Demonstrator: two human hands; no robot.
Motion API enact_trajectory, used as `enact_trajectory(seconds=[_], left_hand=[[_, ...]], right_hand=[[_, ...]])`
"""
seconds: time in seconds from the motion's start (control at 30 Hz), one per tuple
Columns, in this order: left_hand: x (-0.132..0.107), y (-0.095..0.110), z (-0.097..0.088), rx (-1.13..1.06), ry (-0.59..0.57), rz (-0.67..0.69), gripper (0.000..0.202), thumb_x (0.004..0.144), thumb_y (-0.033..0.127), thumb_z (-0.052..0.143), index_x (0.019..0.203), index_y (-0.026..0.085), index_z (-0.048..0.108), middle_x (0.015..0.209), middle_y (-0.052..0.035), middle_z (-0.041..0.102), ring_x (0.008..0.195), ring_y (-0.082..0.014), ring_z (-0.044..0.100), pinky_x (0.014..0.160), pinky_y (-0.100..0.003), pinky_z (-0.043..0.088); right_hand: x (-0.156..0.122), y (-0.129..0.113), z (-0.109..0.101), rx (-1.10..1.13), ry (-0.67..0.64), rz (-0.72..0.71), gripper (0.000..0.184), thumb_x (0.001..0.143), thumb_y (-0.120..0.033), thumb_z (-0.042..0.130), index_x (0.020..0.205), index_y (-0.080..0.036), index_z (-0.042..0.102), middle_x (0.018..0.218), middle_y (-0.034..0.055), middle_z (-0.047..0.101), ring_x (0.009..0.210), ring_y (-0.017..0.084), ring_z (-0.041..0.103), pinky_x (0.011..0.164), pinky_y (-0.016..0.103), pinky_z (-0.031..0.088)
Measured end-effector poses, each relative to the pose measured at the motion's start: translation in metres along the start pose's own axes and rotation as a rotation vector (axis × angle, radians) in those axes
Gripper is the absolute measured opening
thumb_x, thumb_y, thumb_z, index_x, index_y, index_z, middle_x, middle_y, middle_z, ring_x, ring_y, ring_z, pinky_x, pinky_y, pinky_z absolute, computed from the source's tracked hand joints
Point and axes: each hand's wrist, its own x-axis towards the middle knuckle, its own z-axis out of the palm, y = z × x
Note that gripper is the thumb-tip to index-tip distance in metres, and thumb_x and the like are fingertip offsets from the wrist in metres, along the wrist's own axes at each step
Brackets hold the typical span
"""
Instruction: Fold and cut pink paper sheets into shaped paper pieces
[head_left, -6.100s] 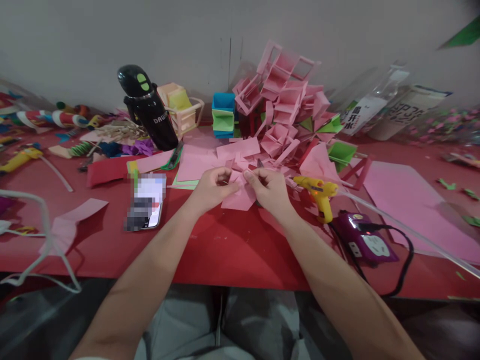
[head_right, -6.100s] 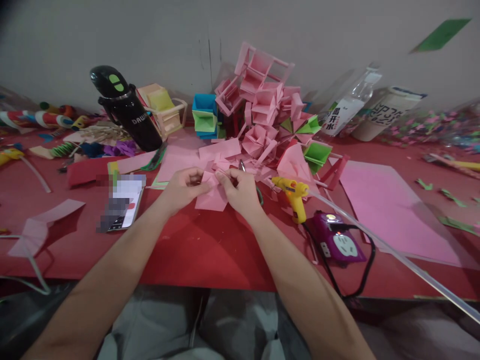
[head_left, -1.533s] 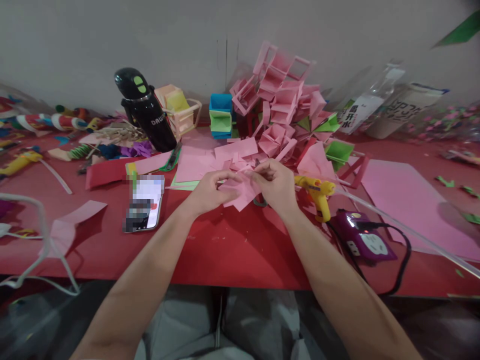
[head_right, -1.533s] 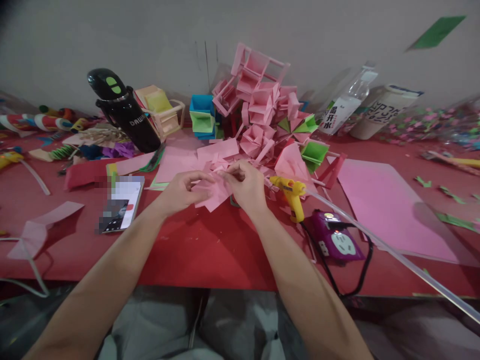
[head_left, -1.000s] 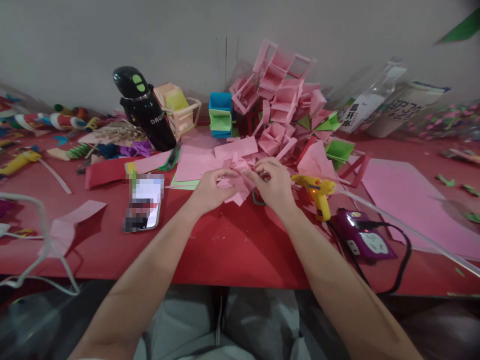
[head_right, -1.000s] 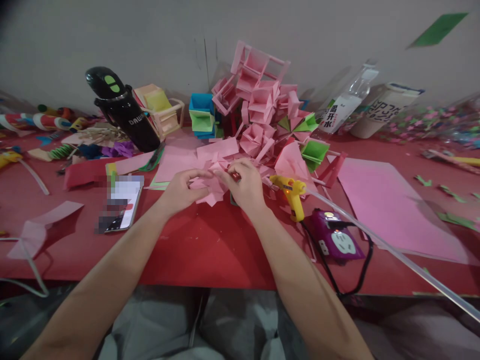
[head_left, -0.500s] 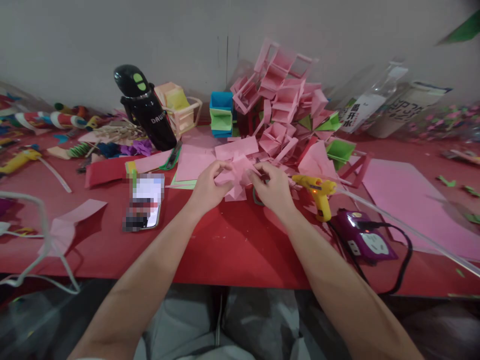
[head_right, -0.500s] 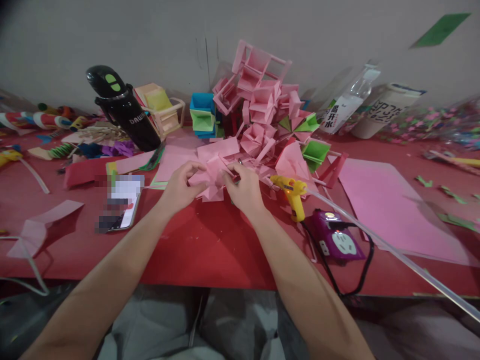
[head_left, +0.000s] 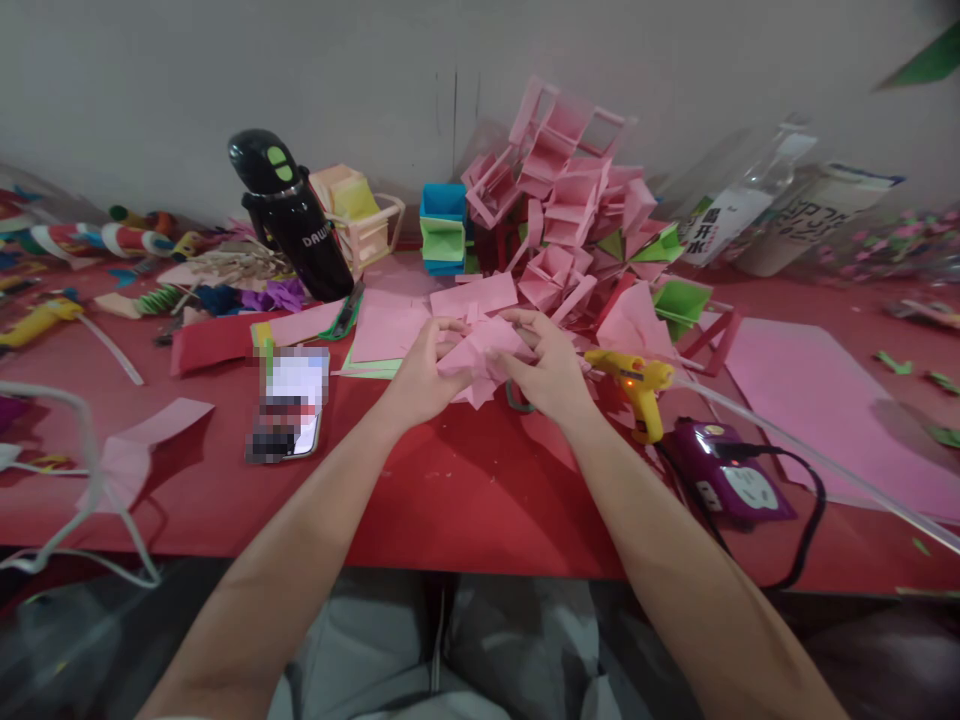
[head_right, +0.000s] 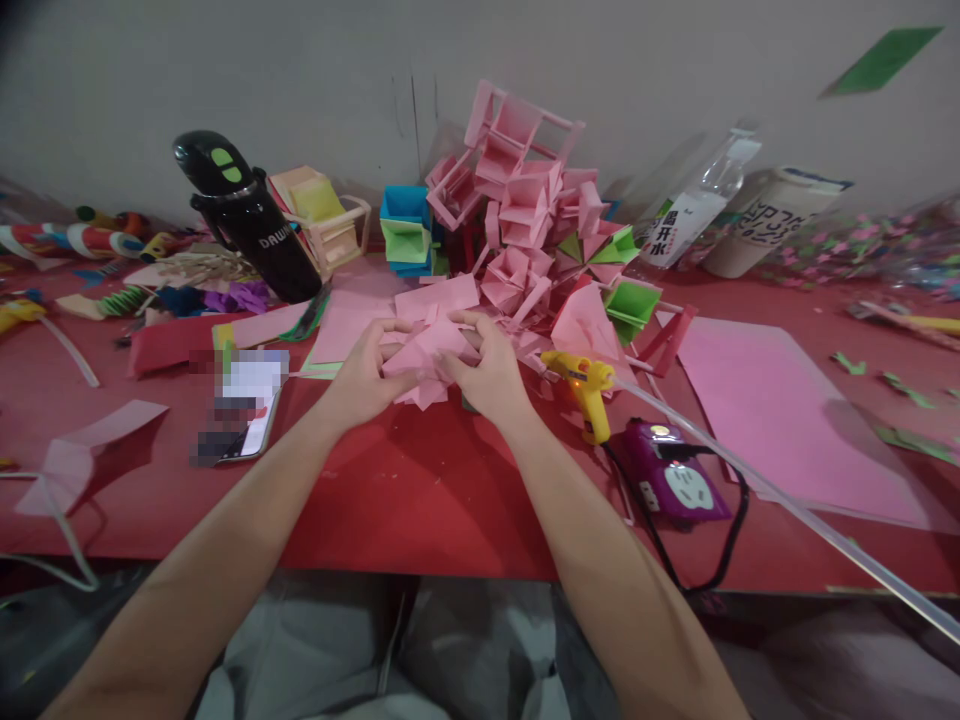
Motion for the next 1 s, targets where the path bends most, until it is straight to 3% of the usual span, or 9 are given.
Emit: enact_trajectory(seconds=[0.07,0.13,0.27,0.4,0.53,0.73,1.0], left_hand=[[0.001,0.002,-0.001,-0.04,0.009,-0.037,0.048,0.075,0.023,0.073,0.118,0.019,0.051,0.137,-0.0158,0.058,0.108,-0.0225,0.065,0.083,-0.034,0.054],[0.002,0.004,-0.002,-0.008,0.022,-0.053,0.042,0.073,0.027,0.077,0.11,0.017,0.06,0.128,-0.0136,0.065,0.111,-0.0246,0.064,0.089,-0.035,0.053],[0.002,0.011,-0.003,0.041,-0.03,-0.082,0.021,0.077,0.028,0.075,0.093,0.015,0.071,0.097,-0.0059,0.074,0.095,-0.0227,0.067,0.085,-0.035,0.053],[0.002,0.013,-0.003,0.076,0.01,-0.08,0.013,0.075,0.026,0.076,0.081,0.016,0.07,0.083,-0.0021,0.071,0.081,-0.02,0.065,0.074,-0.032,0.053],[0.002,0.011,-0.003,0.096,0.031,-0.088,0.009,0.075,0.023,0.073,0.077,0.016,0.069,0.078,-0.0015,0.069,0.075,-0.0181,0.063,0.069,-0.03,0.051],[0.002,0.01,-0.003,0.085,0.065,-0.137,0.01,0.075,0.023,0.069,0.082,0.016,0.071,0.081,-0.0012,0.069,0.076,-0.0173,0.062,0.068,-0.029,0.048],[0.003,0.008,-0.004,0.038,0.059,-0.065,0.012,0.082,0.027,0.066,0.081,0.015,0.067,0.08,-0.0011,0.068,0.074,-0.0156,0.06,0.071,-0.028,0.048]], right_hand=[[0.0,-0.001,-0.001,-0.045,-0.006,-0.042,0.046,0.074,-0.031,0.078,0.115,-0.022,0.059,0.109,0.0084,0.071,0.096,0.023,0.069,0.085,0.039,0.056],[-0.001,-0.003,-0.001,-0.071,-0.018,-0.056,0.049,0.074,-0.032,0.079,0.118,-0.023,0.058,0.114,0.0091,0.069,0.1,0.024,0.067,0.087,0.039,0.055],[-0.002,-0.005,0.0,-0.086,-0.063,-0.076,0.052,0.077,-0.033,0.077,0.124,-0.022,0.056,0.103,0.0069,0.07,0.094,0.022,0.067,0.083,0.038,0.055],[-0.003,-0.004,0.0,-0.151,-0.058,-0.103,0.043,0.085,-0.034,0.07,0.124,-0.023,0.057,0.089,0.0025,0.066,0.08,0.018,0.062,0.075,0.034,0.052],[-0.004,-0.003,0.001,-0.125,-0.036,-0.123,0.037,0.088,-0.034,0.067,0.122,-0.022,0.059,0.081,0.0001,0.062,0.073,0.016,0.059,0.072,0.033,0.051],[-0.007,-0.008,0.006,-0.09,-0.001,-0.122,0.032,0.083,-0.032,0.071,0.112,-0.023,0.061,0.111,0.0069,0.069,0.097,0.021,0.068,0.088,0.037,0.054],[-0.006,-0.009,0.003,-0.114,0.052,-0.1,0.022,0.083,-0.033,0.073,0.097,-0.021,0.062,0.095,0.0051,0.073,0.085,0.019,0.07,0.079,0.034,0.056]])
